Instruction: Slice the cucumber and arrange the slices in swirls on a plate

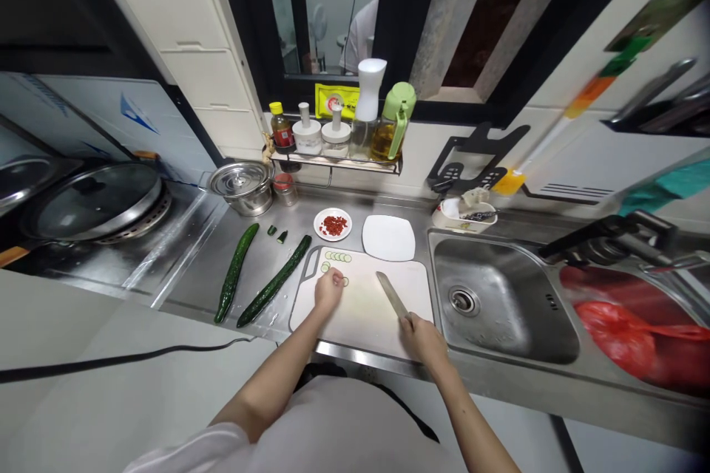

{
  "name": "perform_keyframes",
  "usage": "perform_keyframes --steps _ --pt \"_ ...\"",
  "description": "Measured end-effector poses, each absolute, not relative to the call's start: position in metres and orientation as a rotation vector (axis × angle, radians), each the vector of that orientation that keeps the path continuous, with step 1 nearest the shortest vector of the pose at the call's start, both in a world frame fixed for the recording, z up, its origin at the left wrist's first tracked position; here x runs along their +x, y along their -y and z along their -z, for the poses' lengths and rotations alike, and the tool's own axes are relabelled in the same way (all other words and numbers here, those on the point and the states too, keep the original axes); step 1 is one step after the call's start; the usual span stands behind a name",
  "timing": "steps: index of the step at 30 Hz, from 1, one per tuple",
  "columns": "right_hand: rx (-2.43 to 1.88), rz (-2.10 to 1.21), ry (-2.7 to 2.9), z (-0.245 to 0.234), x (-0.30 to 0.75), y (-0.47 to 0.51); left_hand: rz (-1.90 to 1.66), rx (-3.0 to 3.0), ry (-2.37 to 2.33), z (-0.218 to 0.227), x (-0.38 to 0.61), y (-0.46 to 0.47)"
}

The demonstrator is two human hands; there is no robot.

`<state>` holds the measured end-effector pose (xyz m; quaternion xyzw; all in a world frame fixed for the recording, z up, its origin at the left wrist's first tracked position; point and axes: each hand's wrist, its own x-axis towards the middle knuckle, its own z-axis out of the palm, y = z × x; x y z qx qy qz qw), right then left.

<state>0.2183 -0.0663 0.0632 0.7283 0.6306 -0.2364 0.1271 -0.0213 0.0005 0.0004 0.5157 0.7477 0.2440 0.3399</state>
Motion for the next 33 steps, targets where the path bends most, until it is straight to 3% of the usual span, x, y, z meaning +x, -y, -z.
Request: perform_keyframes --steps 8,33 --pt "2.119 0.686 -1.818 -0.065 0.214 0.066 -0.631 1.258 -2.143 0.005 -0.069 -0.016" --pt "2.115 0.696 -1.824 -0.062 0.217 0.064 -0.526 1.480 -2.172 -0.007 -0.070 -0.022"
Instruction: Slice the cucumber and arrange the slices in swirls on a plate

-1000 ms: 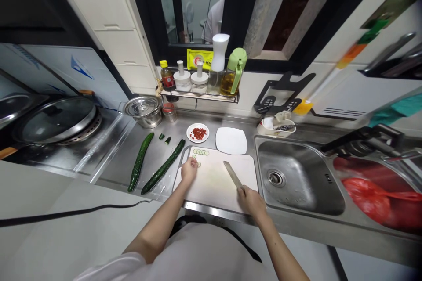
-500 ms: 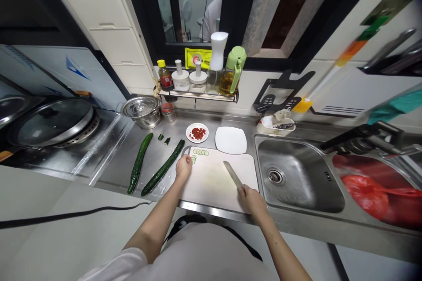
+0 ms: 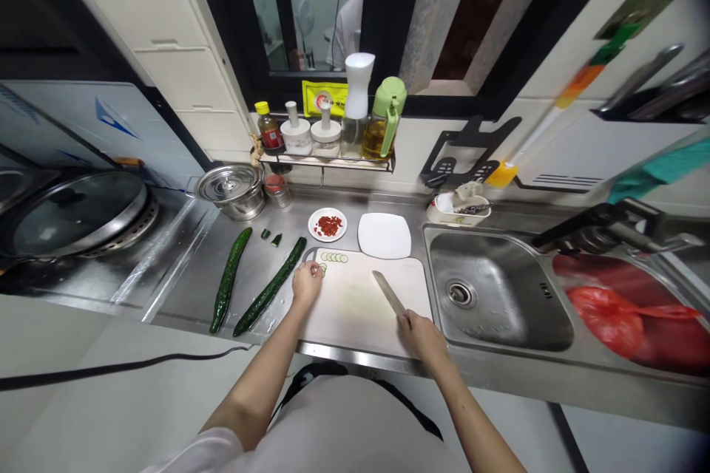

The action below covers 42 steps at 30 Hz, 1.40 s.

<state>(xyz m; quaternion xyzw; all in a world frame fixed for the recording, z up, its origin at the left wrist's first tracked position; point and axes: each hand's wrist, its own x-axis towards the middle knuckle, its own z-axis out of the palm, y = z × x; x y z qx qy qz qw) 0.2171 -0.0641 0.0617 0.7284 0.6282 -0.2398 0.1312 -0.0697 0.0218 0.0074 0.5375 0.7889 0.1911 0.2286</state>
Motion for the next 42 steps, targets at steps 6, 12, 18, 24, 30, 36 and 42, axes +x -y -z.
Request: perform_keyframes --steps 6,12,18,24,30,36,42 --pt "2.109 0.710 -1.819 -0.063 0.216 0.063 -0.477 1.757 -2.013 -0.015 -0.047 -0.048" --pt "2.125 0.742 -1.791 -0.065 0.216 0.064 -0.201 1.934 -1.891 -0.021 -0.024 -0.071" --pt "2.152 0.764 -1.781 -0.067 0.217 0.064 -0.177 2.037 -1.862 -0.021 -0.020 -0.071" --pt "2.142 0.772 -1.797 -0.068 0.219 0.064 -0.319 1.773 -1.913 -0.025 -0.010 -0.058" --pt "2.118 0.773 -1.796 -0.068 0.218 0.061 -0.363 1.528 -1.758 -0.016 0.008 -0.017" --pt "2.094 0.753 -1.822 -0.067 0.217 0.061 -0.348 1.605 -1.811 -0.006 0.012 0.000" --pt "2.089 0.701 -1.854 -0.065 0.216 0.064 -0.412 1.601 -1.836 -0.001 0.006 -0.003"
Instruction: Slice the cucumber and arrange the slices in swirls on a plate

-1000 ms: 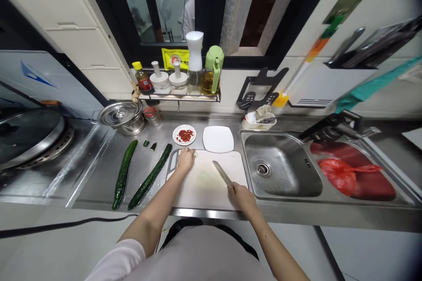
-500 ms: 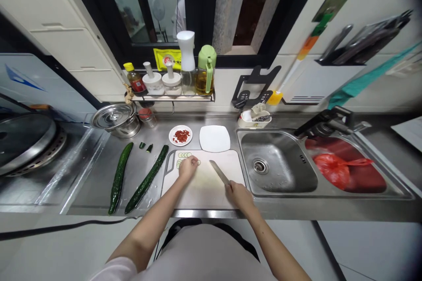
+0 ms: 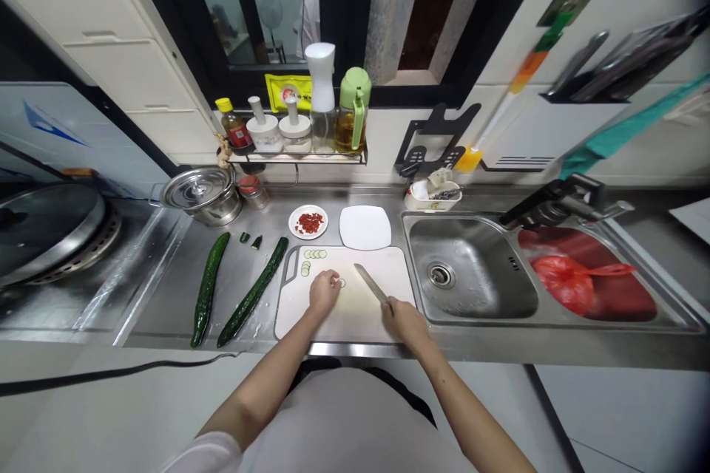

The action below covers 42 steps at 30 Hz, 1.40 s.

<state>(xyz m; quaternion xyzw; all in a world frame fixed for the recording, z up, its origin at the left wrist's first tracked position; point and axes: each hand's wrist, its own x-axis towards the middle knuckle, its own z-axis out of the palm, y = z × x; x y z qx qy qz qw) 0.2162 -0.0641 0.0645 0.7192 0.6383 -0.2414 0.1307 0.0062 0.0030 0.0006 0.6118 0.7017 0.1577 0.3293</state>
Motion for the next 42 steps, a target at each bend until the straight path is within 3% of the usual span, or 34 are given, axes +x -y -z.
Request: perform_keyframes --steps 42 --pt "1.819 0.731 -1.949 -0.084 0.200 0.077 -0.425 1.524 -1.811 0.008 -0.005 -0.010"
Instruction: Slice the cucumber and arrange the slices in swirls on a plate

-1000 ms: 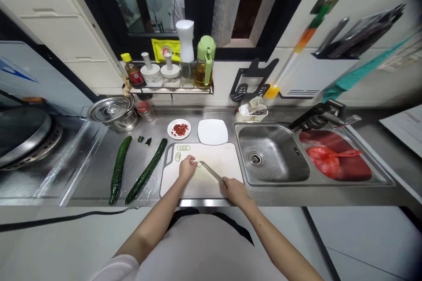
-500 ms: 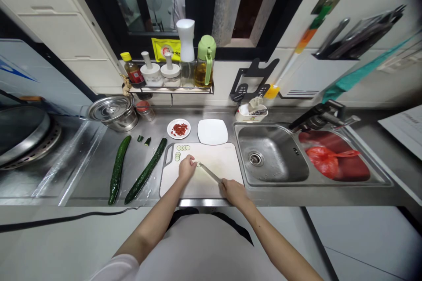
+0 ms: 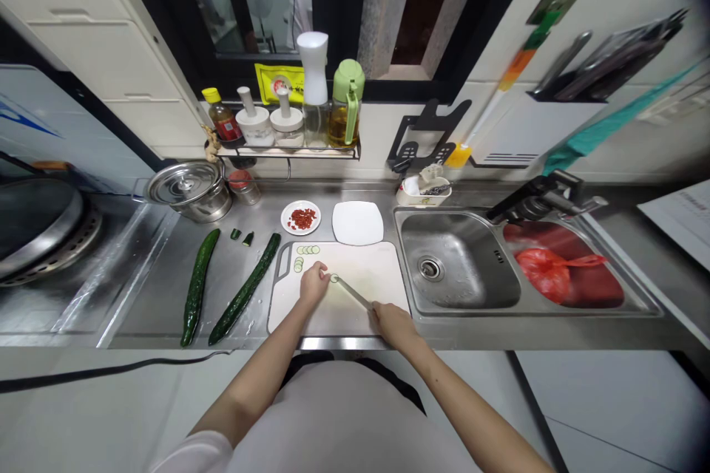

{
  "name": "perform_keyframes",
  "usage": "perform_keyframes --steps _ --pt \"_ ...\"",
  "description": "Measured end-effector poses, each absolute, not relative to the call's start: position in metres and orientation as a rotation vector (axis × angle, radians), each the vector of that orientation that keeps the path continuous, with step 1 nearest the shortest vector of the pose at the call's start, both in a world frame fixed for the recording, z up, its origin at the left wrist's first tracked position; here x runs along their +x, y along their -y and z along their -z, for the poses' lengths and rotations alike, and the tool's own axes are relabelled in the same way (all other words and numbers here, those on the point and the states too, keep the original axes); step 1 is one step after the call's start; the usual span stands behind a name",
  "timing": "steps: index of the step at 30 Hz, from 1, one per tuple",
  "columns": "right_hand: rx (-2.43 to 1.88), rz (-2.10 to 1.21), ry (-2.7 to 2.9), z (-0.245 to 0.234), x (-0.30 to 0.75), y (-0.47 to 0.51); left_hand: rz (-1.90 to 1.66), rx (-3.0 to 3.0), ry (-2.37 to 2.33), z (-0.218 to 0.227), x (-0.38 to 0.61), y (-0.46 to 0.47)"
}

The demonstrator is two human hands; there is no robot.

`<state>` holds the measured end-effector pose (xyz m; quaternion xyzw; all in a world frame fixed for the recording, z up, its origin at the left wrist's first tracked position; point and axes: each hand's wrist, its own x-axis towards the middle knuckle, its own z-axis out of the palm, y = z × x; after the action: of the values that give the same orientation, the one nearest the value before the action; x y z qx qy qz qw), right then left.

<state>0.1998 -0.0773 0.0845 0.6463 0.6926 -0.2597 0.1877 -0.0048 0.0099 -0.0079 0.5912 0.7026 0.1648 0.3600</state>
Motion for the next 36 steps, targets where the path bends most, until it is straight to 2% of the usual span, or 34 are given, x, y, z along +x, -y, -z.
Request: perform_keyframes --steps 36 --pt "1.796 0.738 -1.932 -0.0860 0.1915 0.0712 -0.334 1.595 -1.821 0.0047 -0.0041 -0.0116"
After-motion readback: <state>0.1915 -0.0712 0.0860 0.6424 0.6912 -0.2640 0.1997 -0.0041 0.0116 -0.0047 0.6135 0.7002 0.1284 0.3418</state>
